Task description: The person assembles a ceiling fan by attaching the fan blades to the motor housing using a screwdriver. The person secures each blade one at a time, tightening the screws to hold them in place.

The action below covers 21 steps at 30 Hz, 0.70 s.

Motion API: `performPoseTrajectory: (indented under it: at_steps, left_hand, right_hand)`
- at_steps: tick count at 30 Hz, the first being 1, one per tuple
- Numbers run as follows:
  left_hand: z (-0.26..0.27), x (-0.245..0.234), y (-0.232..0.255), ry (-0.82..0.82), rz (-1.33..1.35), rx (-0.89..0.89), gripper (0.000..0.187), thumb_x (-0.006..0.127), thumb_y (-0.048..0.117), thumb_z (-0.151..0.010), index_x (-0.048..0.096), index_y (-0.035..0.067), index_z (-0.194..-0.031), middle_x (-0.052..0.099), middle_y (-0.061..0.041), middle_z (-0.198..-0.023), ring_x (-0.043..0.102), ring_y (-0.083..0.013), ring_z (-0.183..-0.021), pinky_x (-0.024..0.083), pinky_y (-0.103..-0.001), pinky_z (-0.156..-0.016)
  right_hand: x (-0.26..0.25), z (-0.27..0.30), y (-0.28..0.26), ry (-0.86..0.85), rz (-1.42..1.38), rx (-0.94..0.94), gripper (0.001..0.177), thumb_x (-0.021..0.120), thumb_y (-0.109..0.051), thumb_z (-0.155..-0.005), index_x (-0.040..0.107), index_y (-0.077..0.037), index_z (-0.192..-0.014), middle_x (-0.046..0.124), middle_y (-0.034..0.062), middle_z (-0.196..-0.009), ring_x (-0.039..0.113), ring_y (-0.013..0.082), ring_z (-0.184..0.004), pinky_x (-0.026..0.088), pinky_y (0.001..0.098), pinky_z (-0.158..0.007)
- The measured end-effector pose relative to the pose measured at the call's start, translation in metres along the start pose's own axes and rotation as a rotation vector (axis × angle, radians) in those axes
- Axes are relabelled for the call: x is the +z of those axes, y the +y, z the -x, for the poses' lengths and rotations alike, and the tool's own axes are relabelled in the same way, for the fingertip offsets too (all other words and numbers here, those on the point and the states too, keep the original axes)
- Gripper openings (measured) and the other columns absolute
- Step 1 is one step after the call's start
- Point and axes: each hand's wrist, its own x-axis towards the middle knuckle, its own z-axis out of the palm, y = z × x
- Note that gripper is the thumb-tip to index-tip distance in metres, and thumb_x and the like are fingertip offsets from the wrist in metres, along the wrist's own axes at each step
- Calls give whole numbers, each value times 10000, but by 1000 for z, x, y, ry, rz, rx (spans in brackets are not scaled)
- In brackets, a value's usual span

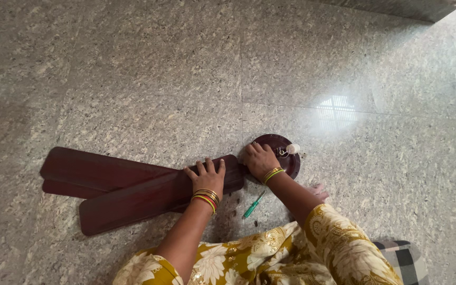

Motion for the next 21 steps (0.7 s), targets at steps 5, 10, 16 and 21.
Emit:
performPoseTrajectory:
  at_steps: [5,10,16,21]
  left_hand:
    - [-2,3,0,51,6,-5,690,537,234,-995,234,260,-1615,219,-222,-1647,253,-491,-1479,151,-832,-1077]
    - [-1,6,1,33,-17,-4,700,534,239,-986,229,256,-1616,209,-227,-1651,251,-492,-1476,151,-829,-1070]
    - [-2,9,1,54,-27,-8,670,510,238,-998,241,257,-1611,225,-223,-1645,265,-490,-1470,153,-834,-1067]
    - [-3,12,1,70,-27,-6,653,498,243,-1004,249,253,-1607,237,-225,-1637,274,-488,-1464,157,-836,-1064]
  right_hand:
    - [-14,8,2,-90,-192,148,334,683,-328,-888,704,-204,-1196,589,43,-1298,512,242,-1265,421,441,-1037]
    - [-17,13,7,-37,-268,130,360,741,-284,-827,705,-164,-1165,613,49,-1240,533,269,-1233,441,446,-1032]
    - [-1,20,11,84,-209,41,189,674,-196,-865,761,-190,-1032,707,14,-1069,624,245,-1120,492,407,-975]
    - [12,22,12,199,-160,14,205,629,-163,-858,767,-221,-999,722,-21,-1064,632,190,-1134,475,393,-982]
